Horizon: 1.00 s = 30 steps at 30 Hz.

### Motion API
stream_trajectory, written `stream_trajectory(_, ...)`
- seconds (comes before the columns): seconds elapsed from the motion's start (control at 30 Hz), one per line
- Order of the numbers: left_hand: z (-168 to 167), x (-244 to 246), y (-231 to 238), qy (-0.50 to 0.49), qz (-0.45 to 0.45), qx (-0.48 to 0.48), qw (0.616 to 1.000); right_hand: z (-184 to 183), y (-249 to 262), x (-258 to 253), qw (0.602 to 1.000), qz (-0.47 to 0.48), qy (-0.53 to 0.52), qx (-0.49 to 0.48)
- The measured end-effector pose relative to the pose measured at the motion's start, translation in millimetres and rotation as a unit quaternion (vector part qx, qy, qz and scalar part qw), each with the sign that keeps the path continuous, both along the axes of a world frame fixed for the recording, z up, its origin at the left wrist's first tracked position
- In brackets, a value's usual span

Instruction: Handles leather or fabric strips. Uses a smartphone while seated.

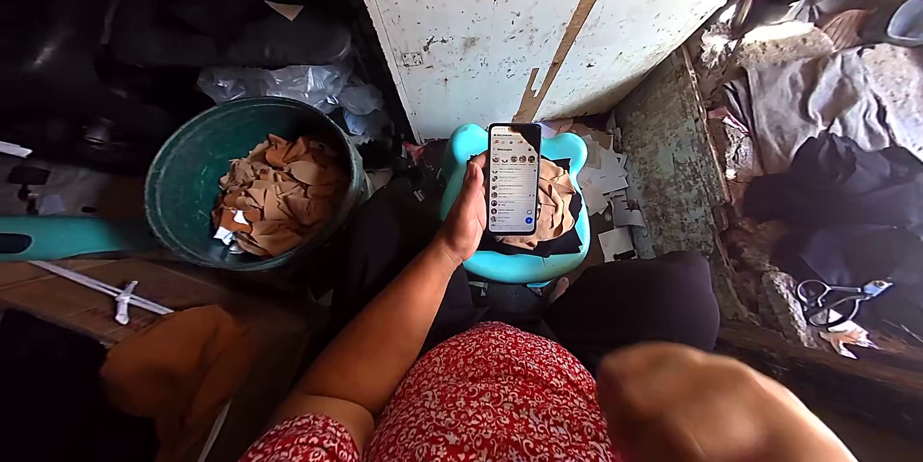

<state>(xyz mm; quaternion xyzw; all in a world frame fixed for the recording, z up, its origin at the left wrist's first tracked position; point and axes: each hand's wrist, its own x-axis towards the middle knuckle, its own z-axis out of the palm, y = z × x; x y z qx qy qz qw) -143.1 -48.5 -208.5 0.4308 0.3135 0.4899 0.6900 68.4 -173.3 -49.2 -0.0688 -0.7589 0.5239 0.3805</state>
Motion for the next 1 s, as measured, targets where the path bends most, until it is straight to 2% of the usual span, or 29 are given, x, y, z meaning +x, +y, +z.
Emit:
stream_trajectory(0.07, 1, 0, 0, -0.001, 0.001, -0.001, 1.000, -33, 27, 6, 0.995, -0.078, -0.056, 0.017)
stream_trajectory(0.1, 1, -1, -1, 0.003, -0.002, 0.002, 1.000, -51, 41, 7, 0.980, -0.147, -0.129, 0.033)
stream_trajectory(0.17, 2, 0, -1, 0.018, -0.007, -0.001, 1.000, -87, 60, 2, 0.899, -0.284, -0.325, 0.065)
stream_trajectory(0.2, 2, 0, -1, 0.017, -0.006, -0.007, 1.000, -101, 65, -2, 0.859, -0.314, -0.399, 0.067)
stream_trajectory(0.27, 3, 0, -2, 0.011, -0.007, -0.014, 1.000, -116, 70, -6, 0.825, -0.308, -0.471, 0.046)
stream_trajectory(0.37, 3, 0, -2, 0.008, -0.009, -0.009, 1.000, -122, 73, -7, 0.822, -0.296, -0.485, 0.043)
stream_trajectory(0.5, 2, 1, -1, 0.005, -0.014, -0.007, 1.000, -122, 76, -6, 0.814, -0.331, -0.474, 0.052)
stream_trajectory(0.63, 2, 1, 0, 0.007, -0.021, -0.012, 1.000, -122, 76, -6, 0.829, -0.315, -0.460, 0.048)
stream_trajectory(1.0, 0, 1, 1, 0.003, -0.021, -0.014, 1.000, -128, 77, -9, 0.832, -0.316, -0.454, 0.046)
